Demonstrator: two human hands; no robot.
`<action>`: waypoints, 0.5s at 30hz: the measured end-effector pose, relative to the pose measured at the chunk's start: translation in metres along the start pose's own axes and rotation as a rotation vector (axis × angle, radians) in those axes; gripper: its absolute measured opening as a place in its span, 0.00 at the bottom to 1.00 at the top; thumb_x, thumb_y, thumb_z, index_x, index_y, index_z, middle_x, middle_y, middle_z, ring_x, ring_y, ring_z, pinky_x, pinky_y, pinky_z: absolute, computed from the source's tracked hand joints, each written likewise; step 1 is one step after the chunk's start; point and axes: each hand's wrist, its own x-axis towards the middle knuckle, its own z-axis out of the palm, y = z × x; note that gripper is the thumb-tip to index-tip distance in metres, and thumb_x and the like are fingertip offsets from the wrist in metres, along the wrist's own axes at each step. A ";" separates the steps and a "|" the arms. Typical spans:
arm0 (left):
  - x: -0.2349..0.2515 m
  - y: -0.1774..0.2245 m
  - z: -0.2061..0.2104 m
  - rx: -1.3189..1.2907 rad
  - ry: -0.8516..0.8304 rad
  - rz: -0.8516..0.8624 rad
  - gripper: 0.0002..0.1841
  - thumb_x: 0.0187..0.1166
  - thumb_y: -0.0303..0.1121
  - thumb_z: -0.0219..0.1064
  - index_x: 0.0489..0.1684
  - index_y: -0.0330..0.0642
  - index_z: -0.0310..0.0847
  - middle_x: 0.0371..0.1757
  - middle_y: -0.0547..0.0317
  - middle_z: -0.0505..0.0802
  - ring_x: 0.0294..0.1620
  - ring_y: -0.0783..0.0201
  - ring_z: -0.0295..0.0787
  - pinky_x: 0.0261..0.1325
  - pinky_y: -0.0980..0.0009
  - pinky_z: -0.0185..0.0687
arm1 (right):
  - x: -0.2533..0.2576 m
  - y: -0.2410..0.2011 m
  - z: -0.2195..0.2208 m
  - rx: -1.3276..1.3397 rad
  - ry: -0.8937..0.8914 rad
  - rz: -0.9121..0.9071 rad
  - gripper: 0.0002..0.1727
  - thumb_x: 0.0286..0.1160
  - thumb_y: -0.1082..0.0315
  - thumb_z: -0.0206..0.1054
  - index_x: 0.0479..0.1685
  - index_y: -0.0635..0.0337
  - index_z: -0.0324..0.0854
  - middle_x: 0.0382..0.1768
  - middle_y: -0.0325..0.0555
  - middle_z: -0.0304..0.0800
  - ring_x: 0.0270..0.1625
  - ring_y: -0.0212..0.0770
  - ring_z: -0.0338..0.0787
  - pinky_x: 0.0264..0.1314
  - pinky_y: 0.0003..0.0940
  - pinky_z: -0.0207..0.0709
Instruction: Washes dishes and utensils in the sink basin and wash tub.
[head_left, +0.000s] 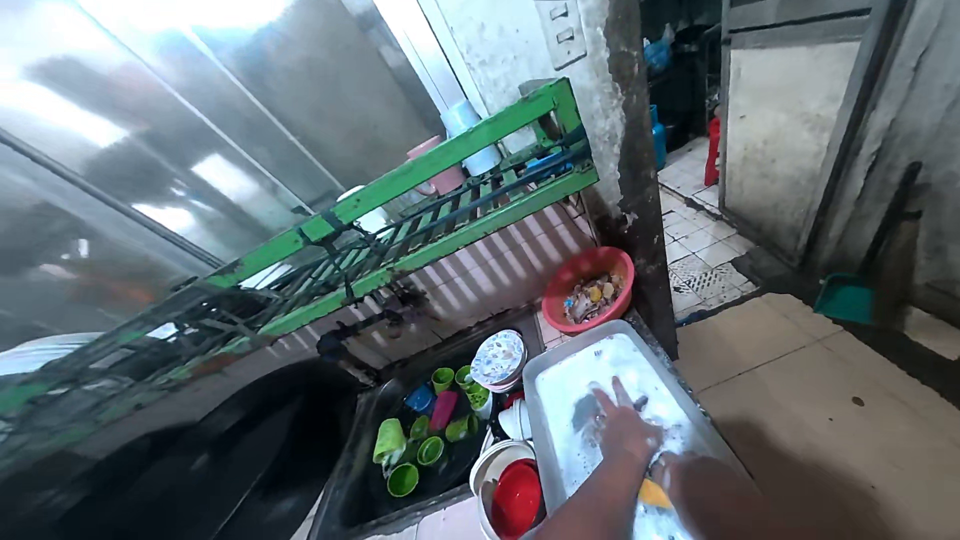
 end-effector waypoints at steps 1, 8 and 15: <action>0.004 0.001 0.001 0.034 0.001 0.003 0.58 0.68 0.54 0.74 0.99 0.61 0.32 0.97 0.38 0.39 0.82 0.30 0.69 0.69 0.38 0.79 | -0.001 0.001 -0.001 -0.008 0.001 -0.011 0.23 0.79 0.74 0.60 0.73 0.62 0.76 0.70 0.62 0.80 0.69 0.67 0.84 0.66 0.65 0.78; 0.023 -0.022 -0.004 -0.036 0.095 0.029 0.58 0.62 0.46 0.79 0.98 0.63 0.41 0.96 0.38 0.40 0.81 0.33 0.72 0.67 0.44 0.84 | 0.002 0.016 0.009 0.078 0.252 -0.207 0.22 0.73 0.70 0.66 0.68 0.59 0.81 0.68 0.62 0.82 0.70 0.66 0.83 0.65 0.66 0.78; 0.033 -0.054 -0.009 -0.382 0.205 0.009 0.57 0.60 0.39 0.83 0.96 0.50 0.48 0.93 0.33 0.53 0.80 0.32 0.72 0.71 0.41 0.79 | 0.000 0.007 0.002 -0.014 0.016 -0.134 0.26 0.71 0.72 0.69 0.72 0.58 0.80 0.73 0.59 0.80 0.73 0.66 0.80 0.70 0.67 0.75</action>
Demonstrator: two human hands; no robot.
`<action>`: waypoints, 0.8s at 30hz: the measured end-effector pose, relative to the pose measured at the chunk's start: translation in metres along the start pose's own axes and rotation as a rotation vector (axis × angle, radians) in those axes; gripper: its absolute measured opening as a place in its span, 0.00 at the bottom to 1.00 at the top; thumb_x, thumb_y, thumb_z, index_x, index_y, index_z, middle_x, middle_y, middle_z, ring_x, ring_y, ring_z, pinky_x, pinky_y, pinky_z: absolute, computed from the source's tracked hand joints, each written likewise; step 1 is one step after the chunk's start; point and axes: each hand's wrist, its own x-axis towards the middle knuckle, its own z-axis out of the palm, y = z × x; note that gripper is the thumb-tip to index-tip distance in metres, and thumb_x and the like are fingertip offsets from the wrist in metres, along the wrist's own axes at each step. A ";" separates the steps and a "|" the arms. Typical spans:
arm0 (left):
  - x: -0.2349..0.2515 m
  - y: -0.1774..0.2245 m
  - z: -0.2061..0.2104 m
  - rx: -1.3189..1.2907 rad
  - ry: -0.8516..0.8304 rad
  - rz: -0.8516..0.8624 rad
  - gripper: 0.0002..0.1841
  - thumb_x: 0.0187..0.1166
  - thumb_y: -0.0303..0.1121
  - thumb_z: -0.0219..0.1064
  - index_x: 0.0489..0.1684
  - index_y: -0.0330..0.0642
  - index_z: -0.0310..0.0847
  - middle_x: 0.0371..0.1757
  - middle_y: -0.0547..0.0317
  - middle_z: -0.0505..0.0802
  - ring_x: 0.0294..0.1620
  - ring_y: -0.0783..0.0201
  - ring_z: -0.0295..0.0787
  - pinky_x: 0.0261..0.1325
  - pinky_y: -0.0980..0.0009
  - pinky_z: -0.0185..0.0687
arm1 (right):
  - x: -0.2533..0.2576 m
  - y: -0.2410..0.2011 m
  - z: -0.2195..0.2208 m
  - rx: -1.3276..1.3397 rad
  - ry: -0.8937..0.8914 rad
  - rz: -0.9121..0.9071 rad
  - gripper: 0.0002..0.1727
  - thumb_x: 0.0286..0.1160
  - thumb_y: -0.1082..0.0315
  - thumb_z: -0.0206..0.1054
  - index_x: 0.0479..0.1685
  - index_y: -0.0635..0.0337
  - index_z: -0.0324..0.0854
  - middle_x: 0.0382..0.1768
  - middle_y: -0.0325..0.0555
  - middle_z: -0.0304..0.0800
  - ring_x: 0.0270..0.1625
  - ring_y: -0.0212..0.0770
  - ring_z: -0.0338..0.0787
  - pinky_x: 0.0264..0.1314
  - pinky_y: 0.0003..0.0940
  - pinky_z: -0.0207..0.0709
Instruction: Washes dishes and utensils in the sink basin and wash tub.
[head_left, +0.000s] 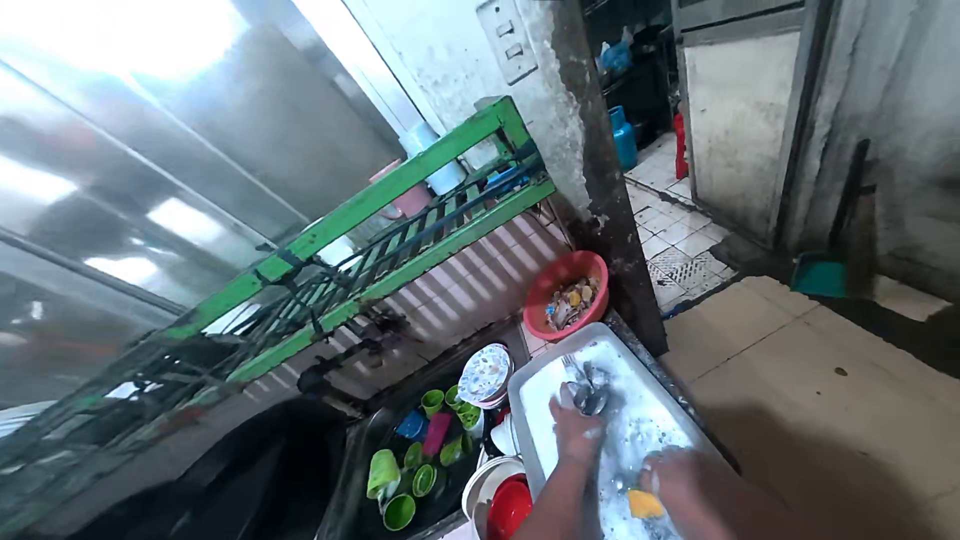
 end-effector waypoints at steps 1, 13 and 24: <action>0.003 -0.003 -0.002 -0.029 0.000 -0.018 0.57 0.59 0.38 0.83 0.96 0.50 0.48 0.93 0.32 0.53 0.80 0.31 0.71 0.71 0.40 0.79 | 0.000 -0.001 -0.001 0.003 0.008 0.000 0.26 0.71 0.72 0.69 0.73 0.57 0.80 0.74 0.58 0.80 0.73 0.66 0.80 0.70 0.66 0.76; -0.010 -0.010 -0.018 -0.476 -0.100 0.355 0.57 0.47 0.13 0.76 0.91 0.33 0.50 0.79 0.38 0.78 0.75 0.57 0.80 0.76 0.63 0.80 | -0.001 -0.006 -0.010 0.062 0.050 -0.006 0.29 0.72 0.71 0.69 0.77 0.57 0.75 0.72 0.61 0.80 0.71 0.68 0.82 0.65 0.69 0.78; 0.010 0.001 -0.003 0.076 -0.041 0.186 0.63 0.65 0.58 0.80 0.97 0.40 0.36 0.92 0.24 0.49 0.86 0.30 0.64 0.80 0.44 0.72 | 0.008 -0.002 -0.004 0.107 0.109 -0.017 0.29 0.73 0.71 0.69 0.77 0.60 0.74 0.72 0.62 0.80 0.71 0.67 0.82 0.66 0.67 0.78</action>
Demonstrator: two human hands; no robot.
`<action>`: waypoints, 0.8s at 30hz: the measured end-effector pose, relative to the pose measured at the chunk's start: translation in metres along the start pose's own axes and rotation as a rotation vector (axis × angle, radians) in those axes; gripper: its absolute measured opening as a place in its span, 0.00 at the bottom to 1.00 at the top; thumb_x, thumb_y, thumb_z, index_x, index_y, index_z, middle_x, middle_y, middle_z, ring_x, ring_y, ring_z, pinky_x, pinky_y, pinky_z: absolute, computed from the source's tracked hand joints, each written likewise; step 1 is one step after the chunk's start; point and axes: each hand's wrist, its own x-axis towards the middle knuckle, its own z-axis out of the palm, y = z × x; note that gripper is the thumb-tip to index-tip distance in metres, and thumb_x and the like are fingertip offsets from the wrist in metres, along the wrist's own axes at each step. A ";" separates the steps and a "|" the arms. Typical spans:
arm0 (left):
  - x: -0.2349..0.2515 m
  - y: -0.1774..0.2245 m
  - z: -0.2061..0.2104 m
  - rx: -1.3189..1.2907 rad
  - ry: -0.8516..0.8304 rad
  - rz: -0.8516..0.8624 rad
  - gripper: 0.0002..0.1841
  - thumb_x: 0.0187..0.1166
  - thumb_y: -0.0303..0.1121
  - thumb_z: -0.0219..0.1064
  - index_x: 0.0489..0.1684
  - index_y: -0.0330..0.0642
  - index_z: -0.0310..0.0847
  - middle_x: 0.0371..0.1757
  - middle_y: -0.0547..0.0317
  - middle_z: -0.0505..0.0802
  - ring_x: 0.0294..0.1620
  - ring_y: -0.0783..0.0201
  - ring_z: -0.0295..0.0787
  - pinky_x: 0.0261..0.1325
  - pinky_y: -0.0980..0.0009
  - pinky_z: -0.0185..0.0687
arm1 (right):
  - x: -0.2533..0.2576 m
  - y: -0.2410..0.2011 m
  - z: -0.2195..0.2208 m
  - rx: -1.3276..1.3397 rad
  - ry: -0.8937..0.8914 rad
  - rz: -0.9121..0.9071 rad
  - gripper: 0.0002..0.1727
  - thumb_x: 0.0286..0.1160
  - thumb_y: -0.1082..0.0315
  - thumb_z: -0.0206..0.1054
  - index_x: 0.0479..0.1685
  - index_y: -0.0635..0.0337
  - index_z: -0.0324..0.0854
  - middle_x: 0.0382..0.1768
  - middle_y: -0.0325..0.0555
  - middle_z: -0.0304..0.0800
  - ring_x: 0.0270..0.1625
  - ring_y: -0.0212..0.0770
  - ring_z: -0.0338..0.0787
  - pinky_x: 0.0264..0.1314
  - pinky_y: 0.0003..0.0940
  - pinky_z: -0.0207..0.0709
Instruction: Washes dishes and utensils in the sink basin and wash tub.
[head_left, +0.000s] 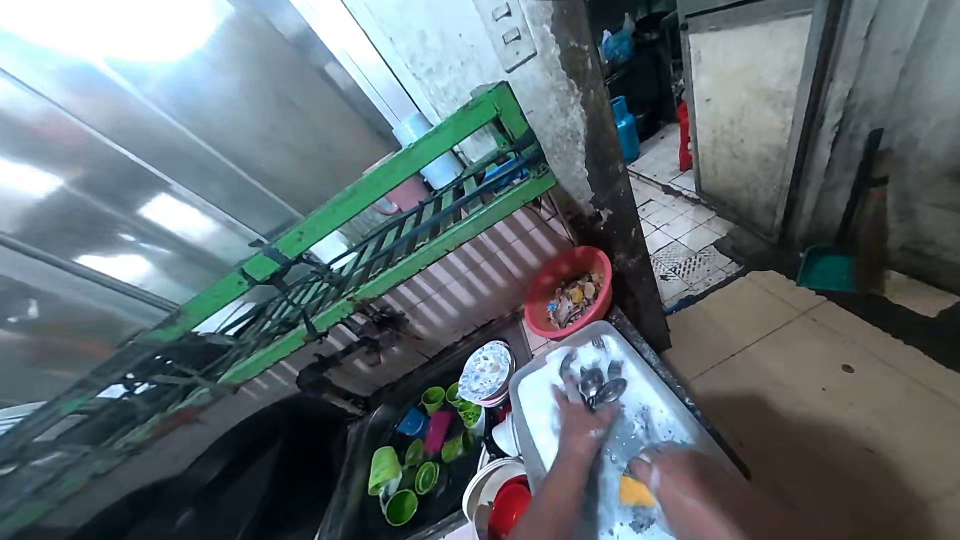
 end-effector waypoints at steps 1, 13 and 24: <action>-0.008 0.010 0.006 0.114 -0.019 -0.056 0.64 0.66 0.67 0.74 0.97 0.43 0.37 0.92 0.26 0.52 0.81 0.30 0.72 0.74 0.42 0.78 | 0.000 0.000 0.000 -0.006 -0.015 0.011 0.28 0.73 0.72 0.68 0.77 0.60 0.74 0.72 0.62 0.80 0.71 0.67 0.82 0.66 0.67 0.78; 0.005 0.025 0.021 0.365 -0.003 -0.099 0.46 0.84 0.58 0.58 0.99 0.52 0.35 0.92 0.28 0.55 0.90 0.31 0.57 0.81 0.36 0.67 | -0.003 0.005 0.004 -0.034 -0.016 0.007 0.24 0.77 0.65 0.67 0.73 0.61 0.78 0.68 0.64 0.83 0.67 0.68 0.86 0.63 0.69 0.79; 0.004 0.029 0.016 0.250 -0.015 -0.080 0.43 0.84 0.56 0.58 0.98 0.60 0.40 0.82 0.35 0.75 0.77 0.38 0.79 0.75 0.39 0.75 | -0.003 0.009 0.007 -0.071 0.028 -0.042 0.22 0.78 0.65 0.65 0.72 0.57 0.80 0.67 0.63 0.85 0.68 0.67 0.86 0.64 0.68 0.79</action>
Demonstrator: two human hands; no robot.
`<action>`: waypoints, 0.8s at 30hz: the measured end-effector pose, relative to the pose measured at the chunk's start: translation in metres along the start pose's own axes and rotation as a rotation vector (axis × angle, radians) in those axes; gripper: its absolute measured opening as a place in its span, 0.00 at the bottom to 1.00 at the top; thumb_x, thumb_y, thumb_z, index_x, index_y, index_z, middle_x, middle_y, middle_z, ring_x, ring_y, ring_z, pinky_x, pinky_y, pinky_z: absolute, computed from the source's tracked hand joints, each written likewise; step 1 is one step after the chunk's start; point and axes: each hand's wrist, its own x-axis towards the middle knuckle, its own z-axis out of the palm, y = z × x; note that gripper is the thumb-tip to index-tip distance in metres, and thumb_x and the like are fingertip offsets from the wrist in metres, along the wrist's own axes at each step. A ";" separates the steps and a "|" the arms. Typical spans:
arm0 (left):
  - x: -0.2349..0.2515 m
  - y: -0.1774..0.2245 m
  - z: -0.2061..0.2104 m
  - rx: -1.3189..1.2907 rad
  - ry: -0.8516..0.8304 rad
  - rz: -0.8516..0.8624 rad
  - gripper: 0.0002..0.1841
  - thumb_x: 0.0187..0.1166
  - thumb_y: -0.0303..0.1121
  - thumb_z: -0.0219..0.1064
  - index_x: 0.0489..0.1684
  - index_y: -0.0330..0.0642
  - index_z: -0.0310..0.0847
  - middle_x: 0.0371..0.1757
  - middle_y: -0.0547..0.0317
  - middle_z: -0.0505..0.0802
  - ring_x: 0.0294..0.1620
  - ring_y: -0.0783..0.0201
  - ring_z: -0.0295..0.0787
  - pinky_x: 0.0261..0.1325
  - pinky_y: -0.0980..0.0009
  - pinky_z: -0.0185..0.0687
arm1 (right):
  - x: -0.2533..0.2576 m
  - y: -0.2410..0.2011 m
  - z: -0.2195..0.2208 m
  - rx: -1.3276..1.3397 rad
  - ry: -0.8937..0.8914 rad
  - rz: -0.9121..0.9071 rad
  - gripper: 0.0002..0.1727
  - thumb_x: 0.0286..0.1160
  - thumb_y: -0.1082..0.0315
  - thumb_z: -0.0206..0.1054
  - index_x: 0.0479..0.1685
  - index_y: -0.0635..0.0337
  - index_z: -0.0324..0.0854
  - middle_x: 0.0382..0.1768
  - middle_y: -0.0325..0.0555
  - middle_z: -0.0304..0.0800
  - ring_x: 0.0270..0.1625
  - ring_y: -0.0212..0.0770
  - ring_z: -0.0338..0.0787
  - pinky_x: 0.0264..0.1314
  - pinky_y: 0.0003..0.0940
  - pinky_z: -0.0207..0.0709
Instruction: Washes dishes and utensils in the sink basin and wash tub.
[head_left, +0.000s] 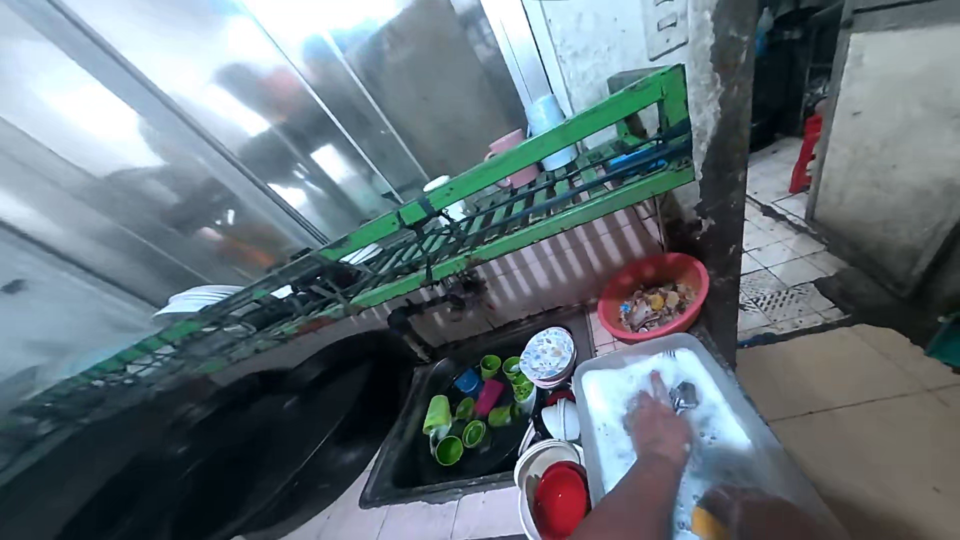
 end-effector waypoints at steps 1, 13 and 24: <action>0.000 0.005 0.000 -0.003 -0.005 0.010 0.43 0.84 0.54 0.59 0.98 0.60 0.40 0.83 0.36 0.75 0.78 0.38 0.78 0.77 0.40 0.74 | -0.001 0.000 0.000 0.000 0.009 -0.009 0.22 0.78 0.67 0.65 0.71 0.58 0.81 0.67 0.62 0.85 0.68 0.67 0.86 0.64 0.67 0.79; 0.008 -0.017 -0.043 -0.266 -0.145 0.140 0.55 0.72 0.30 0.73 0.97 0.49 0.32 0.77 0.39 0.81 0.74 0.44 0.83 0.76 0.45 0.78 | 0.002 -0.001 0.001 0.071 0.070 -0.013 0.25 0.76 0.64 0.68 0.73 0.60 0.78 0.68 0.63 0.83 0.67 0.66 0.86 0.63 0.66 0.80; -0.025 -0.011 -0.008 0.134 -0.172 0.022 0.45 0.83 0.57 0.59 0.90 0.30 0.55 0.91 0.29 0.59 0.91 0.33 0.56 0.85 0.39 0.63 | 0.008 0.002 0.003 0.062 0.021 0.045 0.24 0.79 0.65 0.65 0.75 0.53 0.77 0.67 0.59 0.85 0.68 0.65 0.86 0.66 0.67 0.78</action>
